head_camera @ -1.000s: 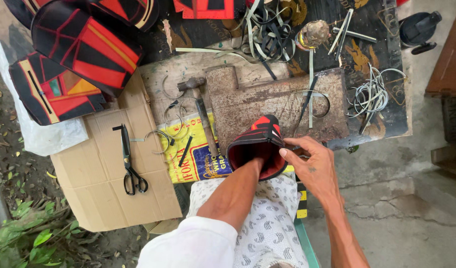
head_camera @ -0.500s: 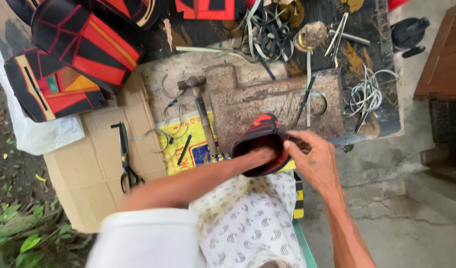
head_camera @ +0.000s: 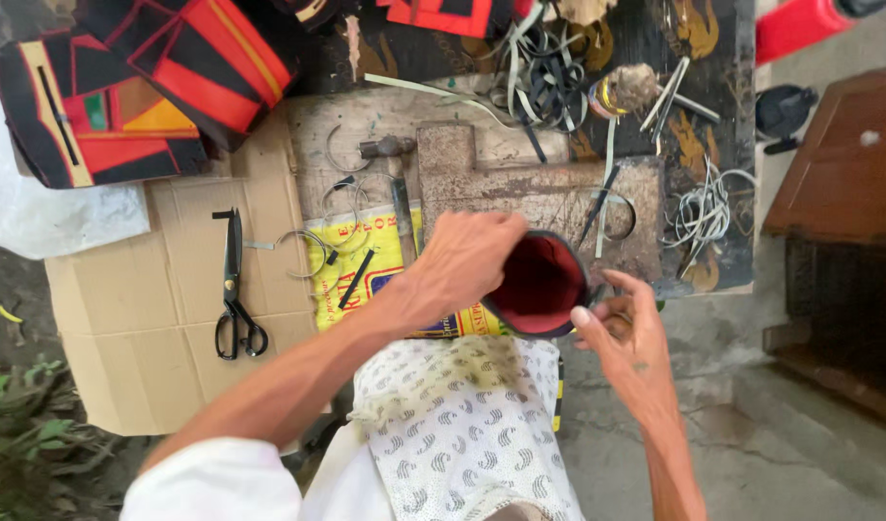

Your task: The person works on a red and black shoe upper at an outdoor workbench, pulling the upper right-side out by hand and pressing the toe into shape. They pick up a hammer and tap the shoe, then continue smoothing and shaping the upper with their hands before setting it down with other finished uppers.

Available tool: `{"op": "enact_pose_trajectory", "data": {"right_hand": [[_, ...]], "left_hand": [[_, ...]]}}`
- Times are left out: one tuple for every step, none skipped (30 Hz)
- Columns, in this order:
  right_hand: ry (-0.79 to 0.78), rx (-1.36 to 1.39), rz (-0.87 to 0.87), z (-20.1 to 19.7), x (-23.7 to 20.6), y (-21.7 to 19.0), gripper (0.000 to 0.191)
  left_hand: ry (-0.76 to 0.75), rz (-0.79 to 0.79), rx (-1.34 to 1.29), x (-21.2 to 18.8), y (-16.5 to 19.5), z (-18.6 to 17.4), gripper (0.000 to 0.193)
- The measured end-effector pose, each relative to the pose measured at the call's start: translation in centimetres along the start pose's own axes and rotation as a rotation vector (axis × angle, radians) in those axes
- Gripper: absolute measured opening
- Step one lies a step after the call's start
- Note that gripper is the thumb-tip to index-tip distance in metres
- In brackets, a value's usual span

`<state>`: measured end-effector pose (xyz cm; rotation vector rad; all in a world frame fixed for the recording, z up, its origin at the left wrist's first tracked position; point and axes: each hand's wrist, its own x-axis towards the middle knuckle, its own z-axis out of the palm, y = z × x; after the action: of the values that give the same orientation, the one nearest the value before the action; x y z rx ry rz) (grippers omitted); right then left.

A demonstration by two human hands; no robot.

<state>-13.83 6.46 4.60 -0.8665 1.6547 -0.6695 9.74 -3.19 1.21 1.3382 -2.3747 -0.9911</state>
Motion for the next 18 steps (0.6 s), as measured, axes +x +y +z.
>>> {"op": "enact_pose_trajectory", "data": {"right_hand": [[0.004, -0.117, -0.058, -0.1, 0.1, -0.1, 0.073], [0.013, -0.235, -0.111, 0.0, 0.5, -0.1, 0.078], [0.021, -0.354, -0.163, 0.3, 1.1, 0.1, 0.083], [-0.030, -0.300, -0.196, 0.9, 2.3, 0.3, 0.082], [-0.088, -0.242, -0.227, 2.2, 3.7, 0.7, 0.082], [-0.145, -0.178, -0.246, 3.3, 4.9, 1.2, 0.082], [-0.165, -0.115, -0.200, 4.0, 5.8, 1.5, 0.075], [-0.182, -0.052, -0.157, 4.6, 6.7, 1.8, 0.068], [-0.203, 0.012, -0.116, 4.9, 7.2, 2.0, 0.061], [-0.206, 0.026, -0.105, 5.0, 7.3, 2.1, 0.061], [-0.208, 0.040, -0.092, 4.9, 7.2, 2.1, 0.061], [-0.212, 0.050, -0.077, 4.6, 6.9, 1.9, 0.062], [-0.207, 0.056, -0.058, 4.5, 6.4, 1.7, 0.061], [-0.198, 0.066, -0.044, 4.5, 5.9, 1.4, 0.061], [-0.187, 0.082, -0.028, 4.7, 5.5, 1.1, 0.061], [-0.198, 0.077, -0.030, 5.0, 5.3, 0.7, 0.059], [-0.210, 0.070, -0.028, 5.3, 5.1, 0.3, 0.057], [-0.226, 0.061, -0.029, 5.6, 5.0, -0.1, 0.055]], "left_hand": [[-0.003, 0.113, 0.070, 1.4, -0.3, -0.1, 0.020], [-0.062, 0.190, 0.117, 2.9, -0.4, 0.0, 0.015], [-0.120, 0.264, 0.165, 4.4, -0.4, 0.3, 0.011], [-0.175, 0.333, 0.222, 5.8, -0.5, 0.5, 0.010], [-0.143, 0.387, 0.218, 6.9, -0.7, 0.8, 0.011], [-0.121, 0.441, 0.210, 7.7, -0.7, 1.2, 0.013], [-0.105, 0.501, 0.197, 8.2, -0.7, 1.8, 0.014], [-0.134, 0.483, 0.172, 8.6, -0.7, 2.1, 0.015], [-0.163, 0.462, 0.149, 8.8, -0.7, 2.3, 0.015], [-0.194, 0.441, 0.124, 8.7, -0.7, 2.3, 0.016], [-0.047, 0.487, 0.101, 8.2, -0.7, 2.0, 0.021], [0.103, 0.528, 0.075, 7.5, -0.5, 1.5, 0.029], [0.257, 0.565, 0.052, 6.8, -0.3, 0.8, 0.037], [0.314, 0.499, 0.009, 5.8, -0.1, -0.1, 0.037], [0.365, 0.436, -0.032, 4.2, 0.0, -1.1, 0.037], [0.412, 0.376, -0.076, 2.7, 0.1, -2.1, 0.037], [0.297, 0.276, -0.130, 1.4, 0.0, -2.9, 0.035], [0.185, 0.174, -0.179, 0.3, -0.2, -3.6, 0.033]]}}
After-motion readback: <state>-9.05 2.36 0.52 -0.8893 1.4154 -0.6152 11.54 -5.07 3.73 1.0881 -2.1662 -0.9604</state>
